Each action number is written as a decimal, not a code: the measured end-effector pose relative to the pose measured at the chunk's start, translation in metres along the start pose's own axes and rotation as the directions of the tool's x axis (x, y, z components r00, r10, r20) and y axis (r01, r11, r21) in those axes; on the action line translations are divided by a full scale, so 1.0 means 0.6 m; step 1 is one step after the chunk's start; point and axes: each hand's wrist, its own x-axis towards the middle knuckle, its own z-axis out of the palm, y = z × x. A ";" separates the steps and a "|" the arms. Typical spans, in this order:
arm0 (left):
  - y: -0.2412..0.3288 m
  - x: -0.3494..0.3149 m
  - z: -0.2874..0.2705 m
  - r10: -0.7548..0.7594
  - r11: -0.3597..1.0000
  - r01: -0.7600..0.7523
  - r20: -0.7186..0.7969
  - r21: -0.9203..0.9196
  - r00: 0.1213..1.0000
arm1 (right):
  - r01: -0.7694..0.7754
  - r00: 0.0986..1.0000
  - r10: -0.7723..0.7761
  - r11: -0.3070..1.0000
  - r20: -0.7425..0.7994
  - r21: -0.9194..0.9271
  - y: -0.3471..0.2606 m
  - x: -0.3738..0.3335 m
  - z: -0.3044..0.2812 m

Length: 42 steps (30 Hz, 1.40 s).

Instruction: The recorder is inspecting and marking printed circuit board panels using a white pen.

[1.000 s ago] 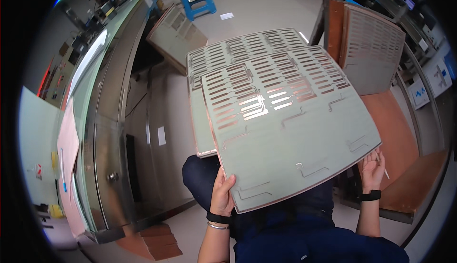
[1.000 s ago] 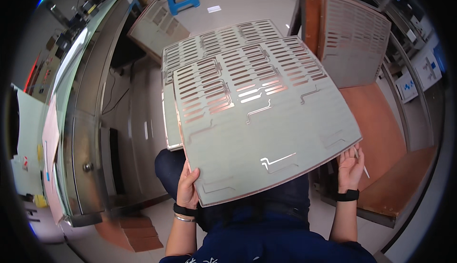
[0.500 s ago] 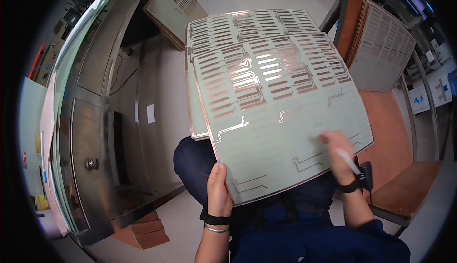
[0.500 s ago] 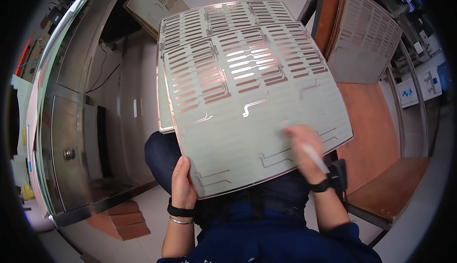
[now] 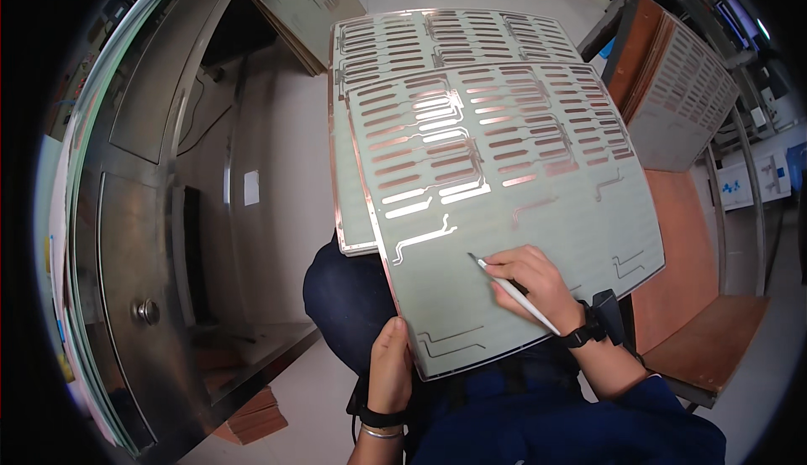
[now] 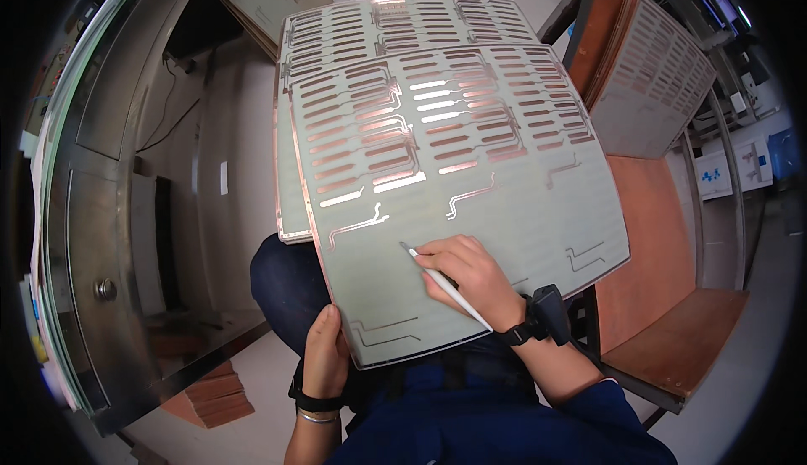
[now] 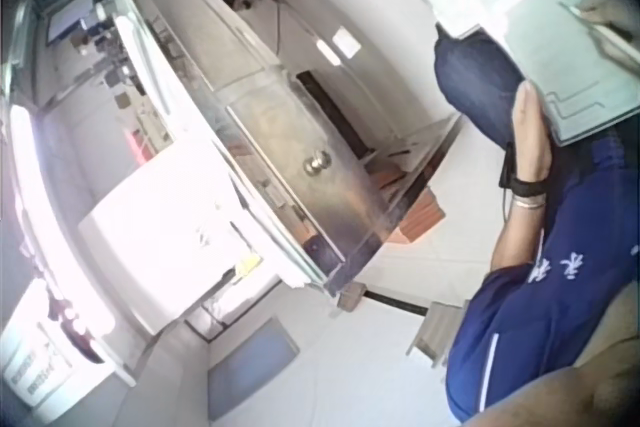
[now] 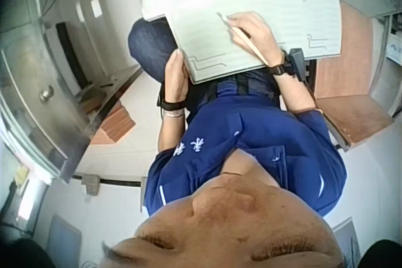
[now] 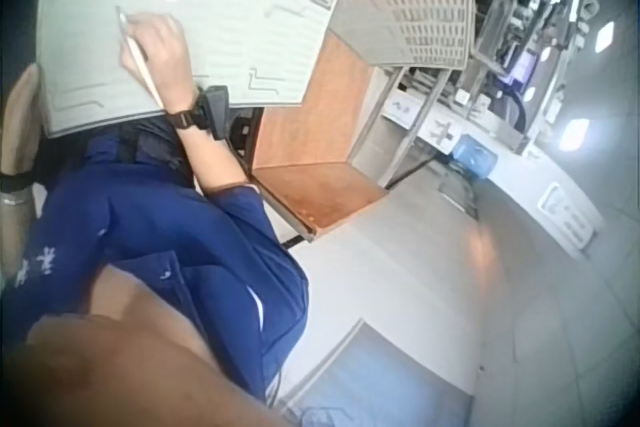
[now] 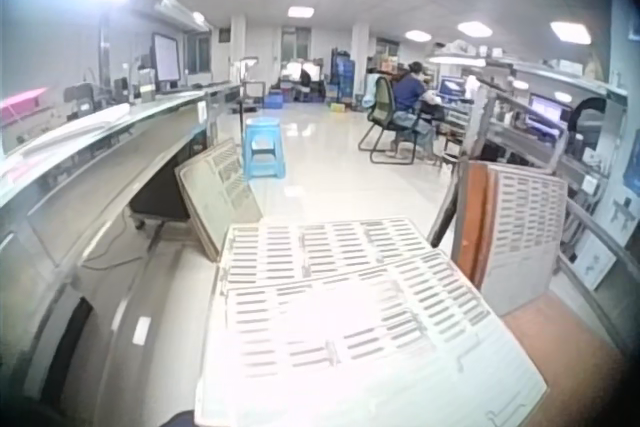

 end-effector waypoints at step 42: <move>0.002 0.026 0.053 0.255 0.965 -0.247 -0.102 0.087 0.962 | 0.350 0.180 0.943 0.205 -0.280 0.914 0.199 -0.318 -0.199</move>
